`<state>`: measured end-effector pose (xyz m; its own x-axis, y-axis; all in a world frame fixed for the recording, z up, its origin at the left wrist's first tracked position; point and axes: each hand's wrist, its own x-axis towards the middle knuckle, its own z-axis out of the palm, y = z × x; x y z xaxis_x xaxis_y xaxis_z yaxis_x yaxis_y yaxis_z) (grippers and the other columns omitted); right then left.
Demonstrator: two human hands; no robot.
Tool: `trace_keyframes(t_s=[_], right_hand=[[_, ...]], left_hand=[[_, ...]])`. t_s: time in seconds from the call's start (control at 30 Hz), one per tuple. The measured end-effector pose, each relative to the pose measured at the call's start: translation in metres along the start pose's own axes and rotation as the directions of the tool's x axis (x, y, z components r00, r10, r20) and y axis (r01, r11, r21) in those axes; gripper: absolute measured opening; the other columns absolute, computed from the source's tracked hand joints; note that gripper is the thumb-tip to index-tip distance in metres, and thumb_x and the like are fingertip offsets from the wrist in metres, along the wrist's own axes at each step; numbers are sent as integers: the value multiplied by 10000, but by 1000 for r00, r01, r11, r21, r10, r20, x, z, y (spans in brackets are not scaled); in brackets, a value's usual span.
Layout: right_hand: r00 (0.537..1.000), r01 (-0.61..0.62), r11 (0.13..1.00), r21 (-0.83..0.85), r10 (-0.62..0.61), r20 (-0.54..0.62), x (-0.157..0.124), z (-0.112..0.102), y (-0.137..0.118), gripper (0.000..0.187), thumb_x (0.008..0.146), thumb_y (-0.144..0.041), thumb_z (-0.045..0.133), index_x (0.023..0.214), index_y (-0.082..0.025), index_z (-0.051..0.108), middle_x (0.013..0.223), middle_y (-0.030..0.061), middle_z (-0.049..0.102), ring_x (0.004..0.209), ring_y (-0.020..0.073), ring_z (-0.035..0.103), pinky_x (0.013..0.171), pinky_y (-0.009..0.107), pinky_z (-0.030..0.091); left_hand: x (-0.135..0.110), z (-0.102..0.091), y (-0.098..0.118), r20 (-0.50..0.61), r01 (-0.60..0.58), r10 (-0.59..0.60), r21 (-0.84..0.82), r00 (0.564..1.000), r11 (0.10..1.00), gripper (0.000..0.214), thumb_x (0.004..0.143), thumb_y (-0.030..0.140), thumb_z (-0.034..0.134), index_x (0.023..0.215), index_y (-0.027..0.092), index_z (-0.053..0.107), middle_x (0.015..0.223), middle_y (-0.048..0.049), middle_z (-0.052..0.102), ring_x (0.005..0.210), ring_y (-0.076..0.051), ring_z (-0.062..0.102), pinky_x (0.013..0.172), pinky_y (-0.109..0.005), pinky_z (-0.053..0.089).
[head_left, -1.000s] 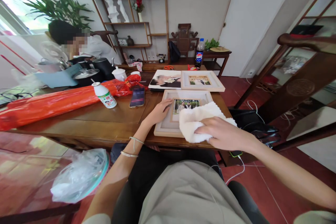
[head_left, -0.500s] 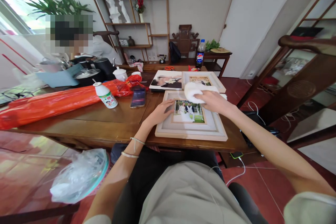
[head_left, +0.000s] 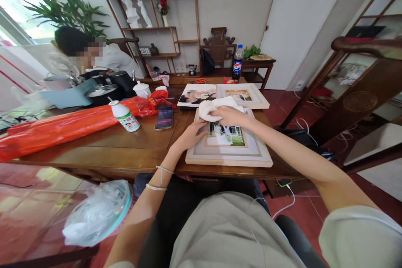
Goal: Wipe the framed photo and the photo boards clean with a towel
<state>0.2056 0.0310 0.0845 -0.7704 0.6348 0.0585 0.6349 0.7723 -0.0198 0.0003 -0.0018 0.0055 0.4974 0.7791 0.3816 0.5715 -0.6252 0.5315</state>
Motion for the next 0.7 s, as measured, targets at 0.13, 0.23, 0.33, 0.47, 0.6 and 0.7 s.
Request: trace_keyframes(t_s=[0.13,0.23,0.33,0.47,0.6,0.7], right_hand=[[984,-147,976,-161,161,76,-45,-13,15,432,693,-31,448,1038,-195,651,980,92,656,796,207,576,563,278,292],[948,-278,931,-236,306,89,-76,-17,25,440,697,-37,438,1040,-203,657,949,91,662,747,205,577,536,283,272],[915,-384,877,-289,403,5,-90,-13,26,419,731,-104,460,1106,-175,635,958,118,664,757,225,583,552,294,290],[920,-385,866,-320,387,-60,-77,-1,3,468,713,-85,463,1139,-175,636,950,113,685,773,226,596,578,296,314],[977,-203,951,-233,212,16,-73,-4,-46,482,663,-74,466,1079,-196,676,849,101,697,740,228,599,578,300,325],[994,-70,991,-114,79,75,-94,-17,-86,420,649,-88,462,977,-205,697,719,76,672,643,214,576,551,304,313]], left_hand=[[0,1,-1,11,2,-2,-1,1000,1000,429,870,315,511,1254,128,552,1375,-139,492,1300,-251,426,1108,-424,306],[-1,1,-2,7,10,-10,-4,1000,1000,438,873,337,501,1262,142,547,1384,-127,486,1311,-238,415,1113,-412,301],[-1,1,-1,10,12,-12,6,1000,1000,452,874,345,495,1262,121,546,1388,-138,480,1315,-237,409,1117,-405,295],[-1,1,-1,11,2,-2,12,1000,1000,440,875,344,497,1262,141,546,1386,-124,486,1309,-233,416,1114,-417,296],[0,1,-3,-6,-2,2,11,1000,1000,418,871,324,501,1245,147,561,1369,-124,504,1295,-239,434,1106,-423,309],[0,3,-4,-19,-9,9,-1,1000,1000,410,866,322,508,1232,147,571,1357,-122,517,1290,-239,441,1107,-421,310]])
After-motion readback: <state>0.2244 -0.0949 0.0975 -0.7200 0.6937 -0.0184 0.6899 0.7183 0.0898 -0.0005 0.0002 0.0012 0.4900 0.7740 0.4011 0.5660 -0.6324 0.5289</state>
